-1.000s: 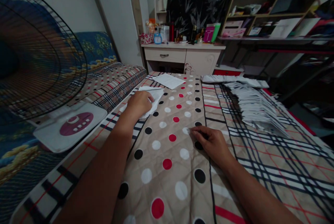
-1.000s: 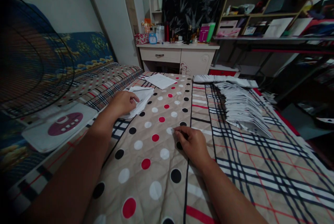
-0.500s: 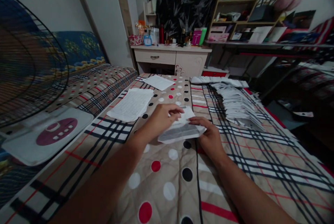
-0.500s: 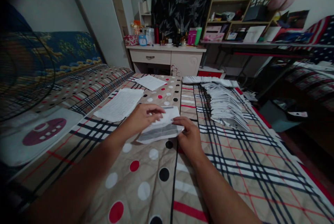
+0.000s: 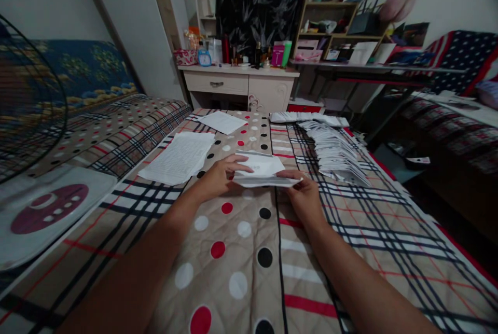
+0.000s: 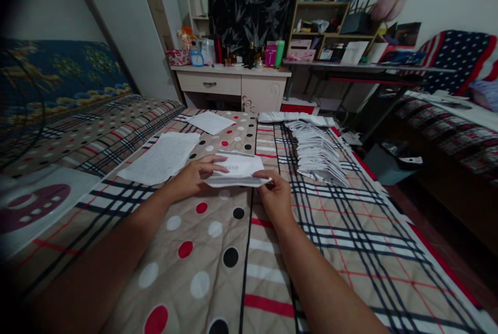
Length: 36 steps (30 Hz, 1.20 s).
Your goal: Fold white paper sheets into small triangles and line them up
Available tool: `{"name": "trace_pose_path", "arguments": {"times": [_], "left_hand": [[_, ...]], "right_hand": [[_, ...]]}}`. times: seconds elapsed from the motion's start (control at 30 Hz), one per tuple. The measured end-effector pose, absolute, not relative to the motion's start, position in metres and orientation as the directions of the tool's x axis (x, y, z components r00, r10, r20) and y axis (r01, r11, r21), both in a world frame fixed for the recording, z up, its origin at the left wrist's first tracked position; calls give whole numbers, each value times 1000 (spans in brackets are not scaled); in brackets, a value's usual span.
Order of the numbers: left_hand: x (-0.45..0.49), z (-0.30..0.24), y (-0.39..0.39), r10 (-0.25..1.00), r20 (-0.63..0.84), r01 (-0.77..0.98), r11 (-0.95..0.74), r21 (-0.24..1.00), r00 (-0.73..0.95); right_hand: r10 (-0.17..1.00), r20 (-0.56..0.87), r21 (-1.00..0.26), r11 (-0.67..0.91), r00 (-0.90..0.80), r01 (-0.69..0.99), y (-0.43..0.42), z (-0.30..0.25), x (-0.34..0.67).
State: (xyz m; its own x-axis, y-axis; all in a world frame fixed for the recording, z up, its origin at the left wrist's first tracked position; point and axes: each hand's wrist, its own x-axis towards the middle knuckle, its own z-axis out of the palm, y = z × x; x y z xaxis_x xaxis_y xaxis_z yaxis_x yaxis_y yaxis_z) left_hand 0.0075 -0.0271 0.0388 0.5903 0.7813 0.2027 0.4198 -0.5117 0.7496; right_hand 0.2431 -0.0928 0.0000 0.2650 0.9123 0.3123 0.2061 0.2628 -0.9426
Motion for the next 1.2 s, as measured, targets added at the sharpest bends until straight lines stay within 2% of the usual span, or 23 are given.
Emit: {"name": "trace_pose_path", "arguments": {"times": [0.07,0.13,0.27,0.43,0.57,0.63,0.7,0.77,0.87,0.93,1.0,1.1,1.2], "left_hand": [[9,31,-25,806,201,391,-467,793,556],[7,23,-22,837,205,358,-421,834,507],[2,11,-18,860,193,380,-396,836,472],[1,10,-17,891,240,479,-415,774,385],[8,7,-17,942,179,536,-311,785,285],[13,2,-16,961,200,512,-270,815,189],[16,-3,-16,964,247,504,-264,822,101],[18,-5,-17,945,320,564,-299,770,64],[18,-4,-21,865,486,704,-423,571,125],[20,-2,-23,788,556,727,-541,422,264],[25,-2,-24,714,542,673,-664,326,443],[36,-5,-26,657,403,570,-754,327,637],[45,-9,-28,642,268,551,-760,346,718]], "right_hand": [[892,389,-908,328,229,261,-94,2,243],[892,407,-898,350,198,267,-94,3,242],[918,355,-915,304,174,265,-93,1,242],[955,215,-957,165,203,239,-94,0,242],[953,202,-957,143,228,252,-93,5,240],[942,194,-959,124,273,253,-89,4,240],[922,206,-948,105,329,300,-84,0,240],[891,280,-898,112,357,426,-81,-4,242],[840,447,-706,119,308,698,-82,-4,242],[822,534,-537,149,198,831,-85,-1,239],[827,562,-408,250,26,878,-88,2,232],[855,451,-386,447,-258,807,-91,4,220],[894,265,-446,445,-360,777,-92,3,213]]}}
